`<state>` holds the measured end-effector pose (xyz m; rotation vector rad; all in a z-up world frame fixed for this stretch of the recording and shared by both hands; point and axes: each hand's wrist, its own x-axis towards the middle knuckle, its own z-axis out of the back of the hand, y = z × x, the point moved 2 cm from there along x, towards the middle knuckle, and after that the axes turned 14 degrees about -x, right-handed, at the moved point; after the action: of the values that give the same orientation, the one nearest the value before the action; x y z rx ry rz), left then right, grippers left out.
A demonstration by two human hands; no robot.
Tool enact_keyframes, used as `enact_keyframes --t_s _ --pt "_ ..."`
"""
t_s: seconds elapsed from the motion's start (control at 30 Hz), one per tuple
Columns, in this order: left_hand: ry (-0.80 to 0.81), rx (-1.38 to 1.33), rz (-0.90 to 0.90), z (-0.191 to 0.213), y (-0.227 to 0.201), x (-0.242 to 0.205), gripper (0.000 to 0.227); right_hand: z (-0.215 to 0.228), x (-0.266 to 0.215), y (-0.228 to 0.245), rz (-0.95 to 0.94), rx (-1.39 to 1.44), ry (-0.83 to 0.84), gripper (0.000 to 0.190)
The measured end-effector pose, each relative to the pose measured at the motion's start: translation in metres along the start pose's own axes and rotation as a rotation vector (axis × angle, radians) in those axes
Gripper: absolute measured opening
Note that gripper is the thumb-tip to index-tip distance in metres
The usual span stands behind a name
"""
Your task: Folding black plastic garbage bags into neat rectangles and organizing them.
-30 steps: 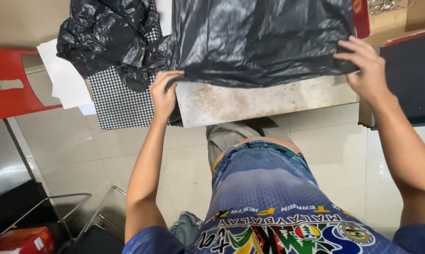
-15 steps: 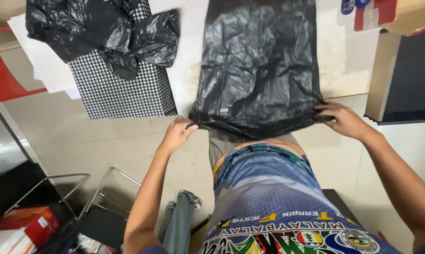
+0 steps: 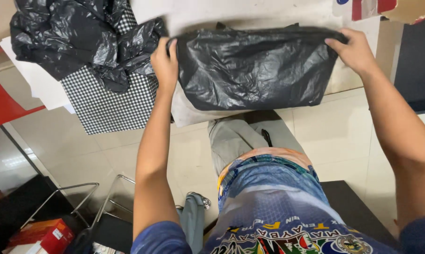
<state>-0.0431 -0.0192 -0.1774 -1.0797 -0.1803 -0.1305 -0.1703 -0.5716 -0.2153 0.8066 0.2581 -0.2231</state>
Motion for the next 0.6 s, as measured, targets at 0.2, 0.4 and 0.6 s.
enact_keyframes --t_s 0.2,0.4,0.6 --pt "0.187 0.185 -0.023 -0.029 0.028 0.017 0.021 -0.028 0.034 -0.034 -0.081 -0.162 0.089 0.026" --pt "0.211 0.174 -0.089 -0.026 -0.049 -0.026 0.037 -0.023 -0.017 0.068 0.143 -0.444 -0.24 0.044" --pt "-0.108 -0.259 0.398 -0.025 -0.022 -0.207 0.049 -0.071 -0.128 0.058 -0.027 -0.097 -0.398 0.048"
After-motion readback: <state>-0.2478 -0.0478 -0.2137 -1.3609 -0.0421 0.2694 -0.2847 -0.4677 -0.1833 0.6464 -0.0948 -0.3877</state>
